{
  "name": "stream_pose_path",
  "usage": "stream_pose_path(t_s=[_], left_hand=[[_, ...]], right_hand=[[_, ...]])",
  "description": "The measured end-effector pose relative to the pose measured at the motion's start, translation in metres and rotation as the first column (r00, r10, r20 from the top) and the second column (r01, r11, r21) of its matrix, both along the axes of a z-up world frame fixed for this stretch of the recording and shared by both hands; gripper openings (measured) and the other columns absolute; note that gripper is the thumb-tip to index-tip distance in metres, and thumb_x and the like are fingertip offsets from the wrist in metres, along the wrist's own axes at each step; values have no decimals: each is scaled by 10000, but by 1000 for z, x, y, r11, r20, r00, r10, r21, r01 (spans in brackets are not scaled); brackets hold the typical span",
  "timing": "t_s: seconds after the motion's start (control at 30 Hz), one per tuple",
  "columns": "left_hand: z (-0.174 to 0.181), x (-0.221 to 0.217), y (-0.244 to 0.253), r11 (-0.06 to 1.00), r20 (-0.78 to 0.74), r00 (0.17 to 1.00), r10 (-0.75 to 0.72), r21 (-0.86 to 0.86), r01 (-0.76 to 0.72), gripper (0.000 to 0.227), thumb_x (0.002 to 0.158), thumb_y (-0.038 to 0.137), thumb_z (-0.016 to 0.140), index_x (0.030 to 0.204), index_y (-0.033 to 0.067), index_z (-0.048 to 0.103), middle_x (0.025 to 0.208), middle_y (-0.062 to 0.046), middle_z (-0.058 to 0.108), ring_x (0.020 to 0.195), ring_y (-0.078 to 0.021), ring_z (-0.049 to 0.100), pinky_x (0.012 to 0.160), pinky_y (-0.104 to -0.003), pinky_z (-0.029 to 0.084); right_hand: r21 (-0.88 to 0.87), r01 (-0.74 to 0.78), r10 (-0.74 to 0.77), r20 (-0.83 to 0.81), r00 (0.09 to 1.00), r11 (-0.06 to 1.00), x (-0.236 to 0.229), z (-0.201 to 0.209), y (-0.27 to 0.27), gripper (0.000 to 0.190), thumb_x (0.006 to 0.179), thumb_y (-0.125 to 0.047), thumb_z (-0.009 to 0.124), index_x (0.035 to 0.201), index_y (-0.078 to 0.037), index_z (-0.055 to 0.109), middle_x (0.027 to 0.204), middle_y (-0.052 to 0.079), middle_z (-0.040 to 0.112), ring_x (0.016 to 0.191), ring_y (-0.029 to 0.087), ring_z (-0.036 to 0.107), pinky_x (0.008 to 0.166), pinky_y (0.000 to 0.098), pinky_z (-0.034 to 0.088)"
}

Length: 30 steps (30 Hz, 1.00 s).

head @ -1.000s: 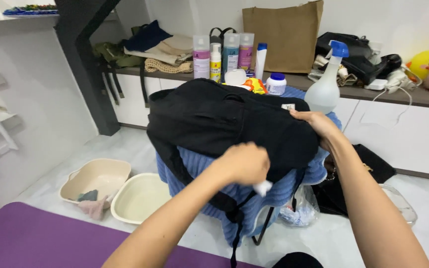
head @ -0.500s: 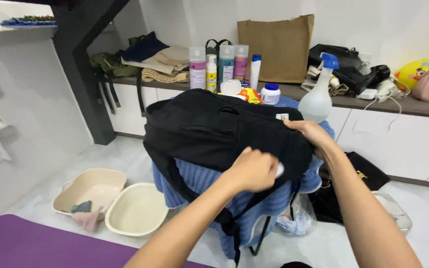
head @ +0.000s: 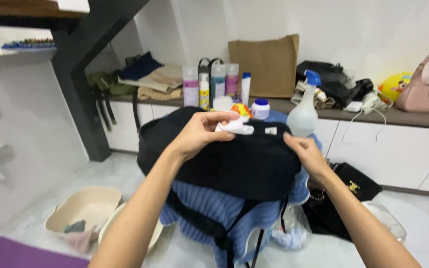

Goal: The person wipes the exterior and interior surfaces of a black backpack using a white cloth sprayed with a cleaning solution.

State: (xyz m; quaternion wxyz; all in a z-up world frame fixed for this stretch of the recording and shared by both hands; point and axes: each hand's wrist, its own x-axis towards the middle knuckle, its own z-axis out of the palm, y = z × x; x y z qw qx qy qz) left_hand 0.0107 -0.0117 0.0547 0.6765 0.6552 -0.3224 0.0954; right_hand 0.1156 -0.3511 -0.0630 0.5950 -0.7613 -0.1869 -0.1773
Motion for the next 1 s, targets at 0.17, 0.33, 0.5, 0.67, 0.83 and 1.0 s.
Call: stream_pose_path(t_s=[0.17,0.33,0.5,0.67,0.83,1.0], left_hand=[[10,68,-48,992,-83,996,28,-117,-37,308,779,110,827,1065,9,778,812,-64,730,689,-116,705,568,-242,611],[31,102,-105,999,-195,980,-29,-20,25,369,973,425,701,977,64,775,811,-21,700,734,-99,676,636,-317,658],[46,115,-143,994,-200,978,-50,88,69,464,1064,404,519,1303,28,648,1074,-121,601,1015,-208,558,853,-512,615],[50,149,-153,997,-309,948,-79,-21,76,371,984,211,499,1291,60,643,1087,-110,658,979,-239,673,842,-488,603],[62,163,-159,996,-328,940,-88,-43,78,485,923,389,486,1304,169,691,1215,-111,716,1029,-306,724,864,-496,574],[64,161,-168,939,-81,995,-56,335,80,591,750,138,812,1326,150,682,950,-109,762,787,-171,692,623,-294,611]], right_hand=[[29,-83,82,29,996,996,-68,82,22,357,976,-297,652,1248,-82,739,1155,130,765,1032,205,664,903,375,548],[168,-143,134,60,989,975,-72,144,23,548,910,-261,698,1421,-87,602,1296,197,662,1048,289,690,818,400,608],[314,27,-11,-52,999,949,-41,159,5,339,879,-48,761,1172,103,684,928,205,756,760,263,745,755,398,639],[455,-1,64,-123,990,890,-14,163,-20,256,853,-75,783,1075,34,716,859,168,724,817,261,743,869,485,602],[304,86,-57,-102,993,949,7,161,-30,220,940,-205,755,1081,-37,757,953,117,728,931,227,694,867,487,592],[360,39,-49,19,999,932,38,167,-34,165,911,-182,789,1025,-63,778,898,80,731,824,170,686,801,376,600]])
